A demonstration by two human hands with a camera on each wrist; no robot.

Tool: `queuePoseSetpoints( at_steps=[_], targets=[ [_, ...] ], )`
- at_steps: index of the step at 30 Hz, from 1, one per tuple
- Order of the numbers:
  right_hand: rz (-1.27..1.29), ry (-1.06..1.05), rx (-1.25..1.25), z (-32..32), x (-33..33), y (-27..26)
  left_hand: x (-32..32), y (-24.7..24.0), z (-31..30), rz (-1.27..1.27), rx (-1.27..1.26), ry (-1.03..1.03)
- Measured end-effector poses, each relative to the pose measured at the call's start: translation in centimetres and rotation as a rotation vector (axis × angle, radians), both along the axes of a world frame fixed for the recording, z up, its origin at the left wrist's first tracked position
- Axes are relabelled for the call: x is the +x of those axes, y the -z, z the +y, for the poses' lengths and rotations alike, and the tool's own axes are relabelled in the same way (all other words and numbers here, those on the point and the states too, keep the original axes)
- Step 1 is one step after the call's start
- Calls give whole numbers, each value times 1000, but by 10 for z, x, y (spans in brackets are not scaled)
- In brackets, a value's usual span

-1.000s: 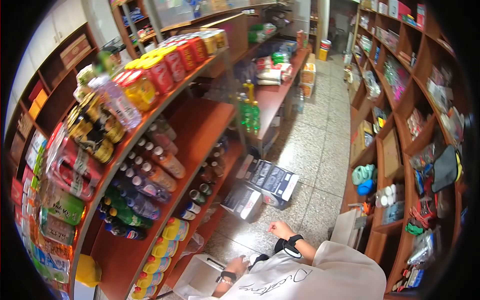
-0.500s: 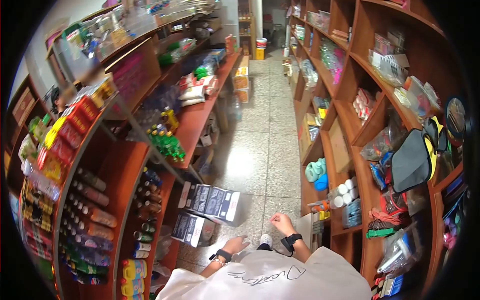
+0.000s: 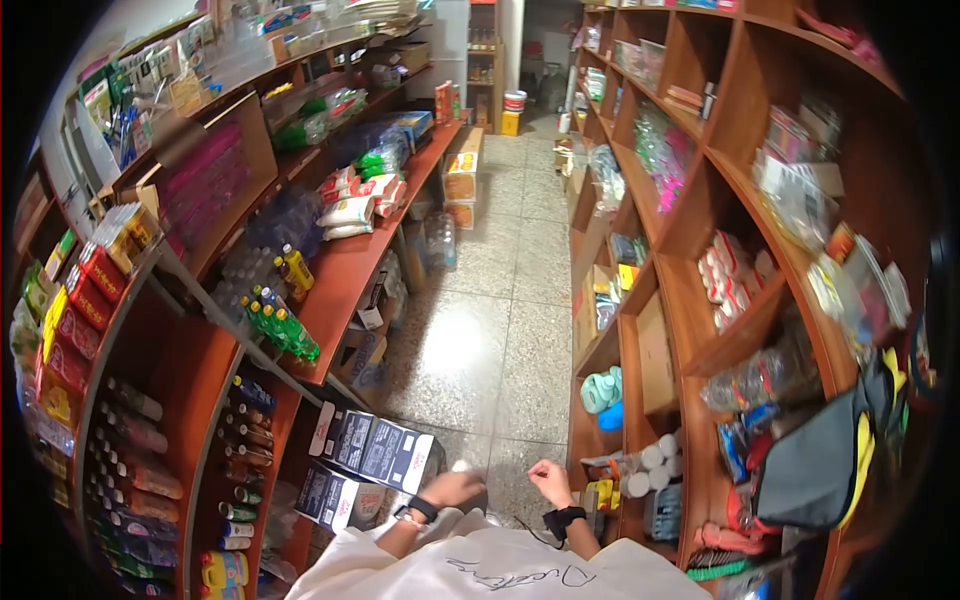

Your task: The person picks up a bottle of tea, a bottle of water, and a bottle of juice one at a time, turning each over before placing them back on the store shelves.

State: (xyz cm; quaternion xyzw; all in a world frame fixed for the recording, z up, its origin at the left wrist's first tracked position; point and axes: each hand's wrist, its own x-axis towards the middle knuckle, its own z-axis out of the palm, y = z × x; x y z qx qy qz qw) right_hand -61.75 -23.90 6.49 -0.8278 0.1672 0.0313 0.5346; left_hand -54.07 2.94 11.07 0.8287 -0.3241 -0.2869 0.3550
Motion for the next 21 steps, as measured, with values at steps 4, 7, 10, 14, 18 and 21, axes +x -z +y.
queuePoseSetpoints(
  at_steps=[4,7,10,14,18,21],
  targets=[
    [-5,-108,-11,-7,51,24,77,16,56,-141,340,-319],
    [18,-154,-23,-14,105,15,132,28,80,-79,325,-406],
    [52,-197,-91,-16,176,24,168,35,73,-80,364,-480],
    [97,-455,-127,0,294,20,215,33,44,11,128,-464],
    [-40,-562,-130,45,417,-20,265,11,36,65,41,-486],
    [-88,-577,-198,83,486,-39,291,-16,63,37,230,-546]
  ],
)
